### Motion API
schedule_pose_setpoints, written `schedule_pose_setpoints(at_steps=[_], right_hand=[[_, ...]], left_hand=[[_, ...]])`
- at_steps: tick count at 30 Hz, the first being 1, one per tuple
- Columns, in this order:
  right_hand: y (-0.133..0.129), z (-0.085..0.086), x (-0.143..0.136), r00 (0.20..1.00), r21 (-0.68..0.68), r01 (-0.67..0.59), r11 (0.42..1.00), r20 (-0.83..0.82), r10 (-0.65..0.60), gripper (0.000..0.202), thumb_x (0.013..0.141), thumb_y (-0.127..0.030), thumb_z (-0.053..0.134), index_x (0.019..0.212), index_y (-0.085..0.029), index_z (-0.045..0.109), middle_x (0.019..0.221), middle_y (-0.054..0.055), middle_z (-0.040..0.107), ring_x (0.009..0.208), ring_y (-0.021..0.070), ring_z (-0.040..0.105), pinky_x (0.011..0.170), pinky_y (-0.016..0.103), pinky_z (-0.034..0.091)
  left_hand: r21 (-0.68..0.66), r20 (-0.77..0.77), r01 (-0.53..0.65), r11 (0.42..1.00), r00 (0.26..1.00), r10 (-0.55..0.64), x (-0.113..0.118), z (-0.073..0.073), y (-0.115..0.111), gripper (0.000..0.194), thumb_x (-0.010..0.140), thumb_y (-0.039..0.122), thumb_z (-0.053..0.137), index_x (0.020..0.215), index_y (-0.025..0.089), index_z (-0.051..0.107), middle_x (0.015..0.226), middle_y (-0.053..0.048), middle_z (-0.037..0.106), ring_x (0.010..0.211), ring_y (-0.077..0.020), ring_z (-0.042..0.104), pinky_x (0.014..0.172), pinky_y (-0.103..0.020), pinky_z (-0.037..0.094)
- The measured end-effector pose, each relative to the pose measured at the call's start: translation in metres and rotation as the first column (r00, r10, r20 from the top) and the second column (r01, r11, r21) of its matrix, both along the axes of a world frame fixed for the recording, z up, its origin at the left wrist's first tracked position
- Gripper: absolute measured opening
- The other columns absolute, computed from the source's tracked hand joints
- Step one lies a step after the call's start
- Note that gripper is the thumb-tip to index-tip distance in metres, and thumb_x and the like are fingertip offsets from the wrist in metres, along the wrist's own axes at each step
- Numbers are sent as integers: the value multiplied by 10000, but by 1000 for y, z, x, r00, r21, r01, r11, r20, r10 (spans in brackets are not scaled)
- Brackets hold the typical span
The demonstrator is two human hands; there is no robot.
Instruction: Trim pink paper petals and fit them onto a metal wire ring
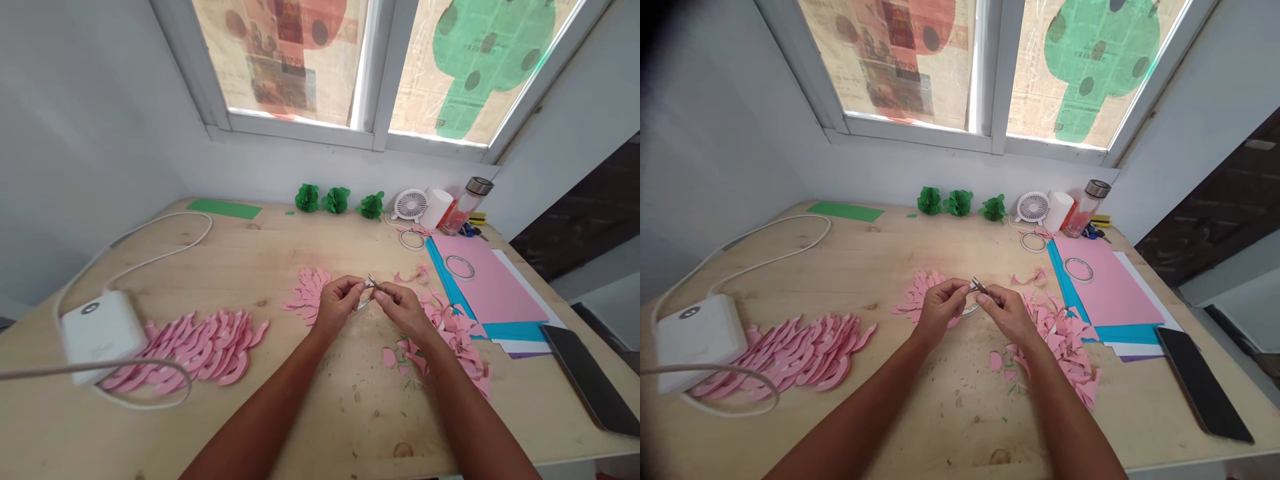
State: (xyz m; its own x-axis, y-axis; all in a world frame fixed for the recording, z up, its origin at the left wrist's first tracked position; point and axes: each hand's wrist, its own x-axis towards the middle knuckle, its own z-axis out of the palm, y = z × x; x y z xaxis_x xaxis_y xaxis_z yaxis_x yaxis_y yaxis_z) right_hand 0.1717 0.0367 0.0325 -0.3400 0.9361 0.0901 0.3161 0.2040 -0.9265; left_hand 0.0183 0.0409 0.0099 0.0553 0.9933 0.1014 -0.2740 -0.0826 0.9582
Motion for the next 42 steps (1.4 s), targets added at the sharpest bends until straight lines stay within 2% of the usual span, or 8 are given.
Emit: schedule_pose_setpoints(at_steps=[14, 19, 23, 30, 42], right_hand=[[3, -5, 1, 1000, -34, 22, 999, 23, -21, 378, 796, -502, 489, 783, -143, 606, 569, -45, 307, 504, 78, 242, 458, 227, 181], [4, -5, 2, 999, -33, 26, 999, 30, -25, 355, 792, -486, 502, 713, -146, 570, 560, -44, 301, 504, 77, 252, 456, 226, 178], [5, -7, 2, 997, -14, 52, 999, 64, -51, 349, 791, -481, 502, 683, -153, 551, 552, -45, 304, 501, 78, 267, 456, 224, 189], [5, -6, 2, 992, 51, 54, 997, 113, -59, 335, 796, -474, 501, 808, -154, 601, 602, -32, 397, 542, 93, 344, 486, 220, 250], [4, -8, 1, 982, 74, 29, 997, 185, -43, 329, 798, -482, 505, 763, -163, 579, 600, -40, 400, 544, 91, 351, 496, 220, 252]], left_hand=[[-9, -12, 7, 1000, 1000, -7, 0, 2, -1, 214, 706, 349, 627, 694, 135, 621, 422, 64, 412, 383, -44, 333, 399, -182, 251], [-10, -17, 10, 1000, 1000, -10, 0, 2, -1, 229, 697, 361, 631, 699, 132, 625, 417, 63, 409, 383, -45, 329, 393, -181, 248], [-22, -9, 9, 1000, 1000, -9, 0, 3, -2, 234, 691, 365, 634, 696, 131, 624, 418, 64, 403, 382, -42, 320, 389, -178, 236], [-43, -1, 1, 999, 1000, -1, 0, 5, -2, 234, 678, 367, 644, 692, 134, 625, 414, 66, 397, 376, -42, 313, 384, -180, 219], [-41, 6, 30, 999, 1000, -29, 0, 5, -2, 215, 688, 352, 636, 698, 137, 627, 414, 67, 393, 378, -41, 311, 390, -180, 220]])
